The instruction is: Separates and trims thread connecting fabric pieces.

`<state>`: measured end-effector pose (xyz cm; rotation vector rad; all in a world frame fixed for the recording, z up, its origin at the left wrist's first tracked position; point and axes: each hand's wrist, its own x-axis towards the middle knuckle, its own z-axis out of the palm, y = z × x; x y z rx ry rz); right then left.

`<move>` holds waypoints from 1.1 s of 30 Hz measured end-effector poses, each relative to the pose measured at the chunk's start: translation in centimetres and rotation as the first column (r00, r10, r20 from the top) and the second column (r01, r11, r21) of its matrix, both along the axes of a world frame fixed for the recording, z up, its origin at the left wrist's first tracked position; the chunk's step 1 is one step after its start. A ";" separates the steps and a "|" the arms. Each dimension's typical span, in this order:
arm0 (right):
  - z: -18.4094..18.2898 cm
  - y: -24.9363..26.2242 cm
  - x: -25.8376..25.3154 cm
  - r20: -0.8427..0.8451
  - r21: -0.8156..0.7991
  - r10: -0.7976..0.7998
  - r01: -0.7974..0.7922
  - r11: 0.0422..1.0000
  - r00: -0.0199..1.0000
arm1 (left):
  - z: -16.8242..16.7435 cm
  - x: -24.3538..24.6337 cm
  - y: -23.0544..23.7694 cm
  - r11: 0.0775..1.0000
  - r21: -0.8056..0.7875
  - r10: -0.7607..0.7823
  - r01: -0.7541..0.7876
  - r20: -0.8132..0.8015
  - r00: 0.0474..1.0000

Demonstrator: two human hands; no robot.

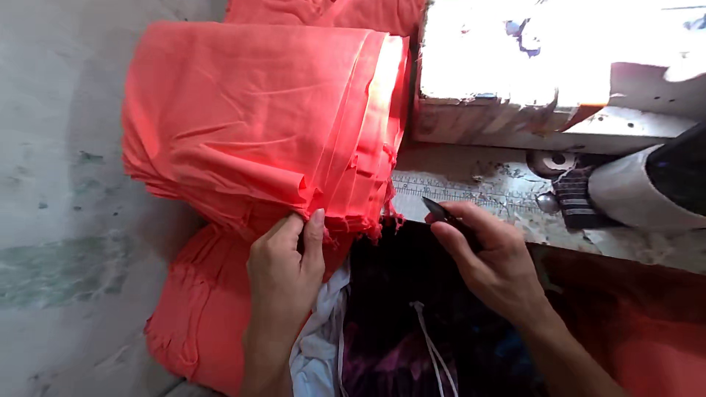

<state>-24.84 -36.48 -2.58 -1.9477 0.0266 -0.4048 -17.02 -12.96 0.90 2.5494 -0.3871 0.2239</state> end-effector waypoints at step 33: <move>2.2 8.1 6.1 0.263 -0.537 0.286 -0.106 0.837 0.921 | 1.9 -5.4 2.5 0.952 -0.266 -0.165 0.152 -0.025 0.986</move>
